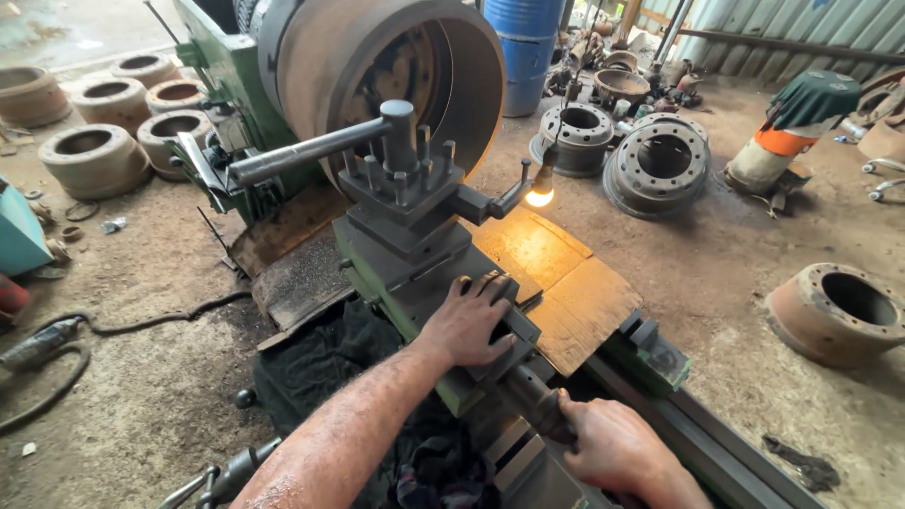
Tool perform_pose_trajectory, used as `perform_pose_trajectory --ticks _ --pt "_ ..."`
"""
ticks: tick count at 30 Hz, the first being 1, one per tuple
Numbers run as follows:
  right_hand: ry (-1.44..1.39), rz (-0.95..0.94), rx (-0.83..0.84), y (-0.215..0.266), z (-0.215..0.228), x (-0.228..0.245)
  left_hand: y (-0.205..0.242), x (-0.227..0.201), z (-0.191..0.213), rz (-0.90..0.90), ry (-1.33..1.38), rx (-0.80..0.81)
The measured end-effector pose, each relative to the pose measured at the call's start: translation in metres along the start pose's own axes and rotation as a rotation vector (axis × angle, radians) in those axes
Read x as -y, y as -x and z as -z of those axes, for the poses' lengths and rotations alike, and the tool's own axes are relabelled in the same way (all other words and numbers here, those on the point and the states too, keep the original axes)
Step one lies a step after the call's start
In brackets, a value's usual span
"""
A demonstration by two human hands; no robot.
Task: Operate a lathe to machine a large metal cylindrical component, adjusting the tool bit and carriage.
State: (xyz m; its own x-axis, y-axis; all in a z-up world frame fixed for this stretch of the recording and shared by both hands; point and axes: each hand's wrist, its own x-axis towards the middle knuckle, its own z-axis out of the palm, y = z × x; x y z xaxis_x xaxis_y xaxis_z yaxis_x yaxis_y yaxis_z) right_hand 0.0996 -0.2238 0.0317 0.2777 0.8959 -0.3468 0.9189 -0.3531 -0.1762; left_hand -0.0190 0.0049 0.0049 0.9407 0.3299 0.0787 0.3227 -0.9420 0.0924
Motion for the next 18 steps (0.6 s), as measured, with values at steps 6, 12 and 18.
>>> perform_pose_trajectory --ticks 6,12,18 --pt "-0.015 0.014 0.054 0.0 0.004 -0.005 0.0 0.003 -0.005 -0.007 0.042 0.034" --pt "-0.07 0.021 -0.041 0.012 0.011 0.006 0.0 0.003 -0.008 -0.065 0.018 -0.063" --pt "-0.065 0.003 -0.029 0.014 0.009 0.005 -0.002 -0.002 -0.007 -0.027 -0.004 -0.038"
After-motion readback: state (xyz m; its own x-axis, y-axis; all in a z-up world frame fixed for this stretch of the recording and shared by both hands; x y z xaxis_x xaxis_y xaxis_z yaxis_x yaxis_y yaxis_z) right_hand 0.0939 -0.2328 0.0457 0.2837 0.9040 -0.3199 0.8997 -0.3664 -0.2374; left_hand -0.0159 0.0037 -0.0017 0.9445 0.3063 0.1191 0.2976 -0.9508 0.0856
